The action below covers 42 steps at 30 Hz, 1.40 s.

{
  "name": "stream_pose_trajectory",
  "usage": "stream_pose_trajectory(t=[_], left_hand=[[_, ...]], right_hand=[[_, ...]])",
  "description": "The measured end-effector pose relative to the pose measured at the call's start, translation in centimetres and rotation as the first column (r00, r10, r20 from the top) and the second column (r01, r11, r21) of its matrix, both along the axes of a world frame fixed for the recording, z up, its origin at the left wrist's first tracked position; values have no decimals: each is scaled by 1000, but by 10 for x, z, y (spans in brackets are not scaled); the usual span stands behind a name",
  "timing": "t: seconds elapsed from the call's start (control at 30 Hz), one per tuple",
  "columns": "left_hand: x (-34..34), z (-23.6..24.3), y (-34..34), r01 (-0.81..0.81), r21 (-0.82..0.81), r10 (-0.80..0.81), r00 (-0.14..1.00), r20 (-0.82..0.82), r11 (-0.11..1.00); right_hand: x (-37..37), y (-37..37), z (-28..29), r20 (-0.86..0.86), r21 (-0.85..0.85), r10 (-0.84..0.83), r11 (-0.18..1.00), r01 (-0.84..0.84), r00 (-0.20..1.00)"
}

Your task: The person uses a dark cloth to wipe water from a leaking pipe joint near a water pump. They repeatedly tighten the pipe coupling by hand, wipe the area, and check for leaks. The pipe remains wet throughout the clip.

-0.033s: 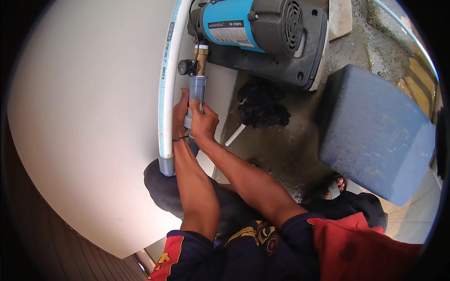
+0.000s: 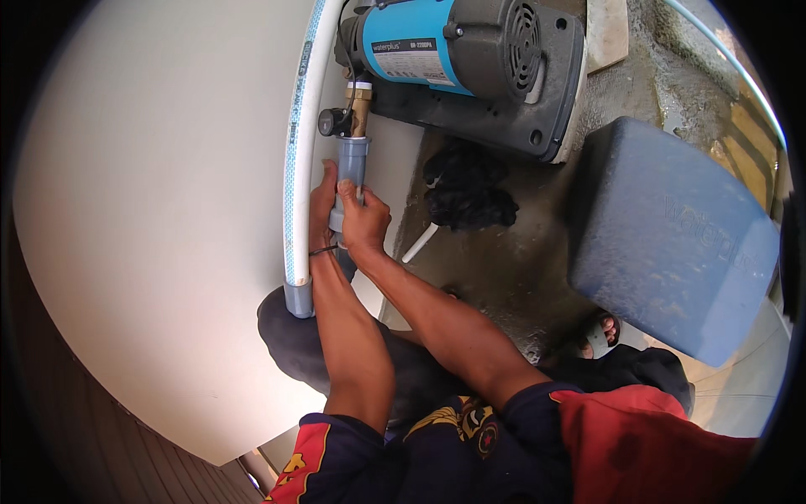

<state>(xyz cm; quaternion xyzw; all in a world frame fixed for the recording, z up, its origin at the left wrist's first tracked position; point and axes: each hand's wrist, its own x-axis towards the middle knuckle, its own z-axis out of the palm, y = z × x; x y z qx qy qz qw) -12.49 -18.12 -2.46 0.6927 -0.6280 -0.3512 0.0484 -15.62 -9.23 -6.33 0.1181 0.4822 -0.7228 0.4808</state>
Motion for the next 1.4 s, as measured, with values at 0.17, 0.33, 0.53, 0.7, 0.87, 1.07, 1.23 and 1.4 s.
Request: stream_pose_trajectory(t=[0.17,0.33,0.53,0.7,0.87,1.07,1.23,1.4], left_hand=[[3,-4,-3,3,19,-4,1000,27,1000],[-10,2,4,52,55,-55,997,56,997],[-27,15,17,-28,19,24,976,216,999],[-26,17,20,63,76,-66,997,43,995],[-17,13,18,100,69,-100,995,-1,993],[-15,9,13,166,-23,-162,978,130,986],[-21,17,24,257,-60,-237,943,232,965],[-24,15,26,241,-144,-145,865,481,960]], right_hand=[[4,7,2,-7,-65,9,998,-10,1000],[7,-2,2,-37,-26,-48,999,47,998],[3,-3,-3,-74,-38,-97,995,94,993],[3,1,-2,-139,-98,-98,992,84,985],[3,0,-7,-99,-169,-106,982,89,989],[7,-5,-12,-33,-255,-151,957,137,988],[11,-9,-24,62,-360,-138,920,151,988],[19,-13,-48,312,-561,-110,780,277,944]])
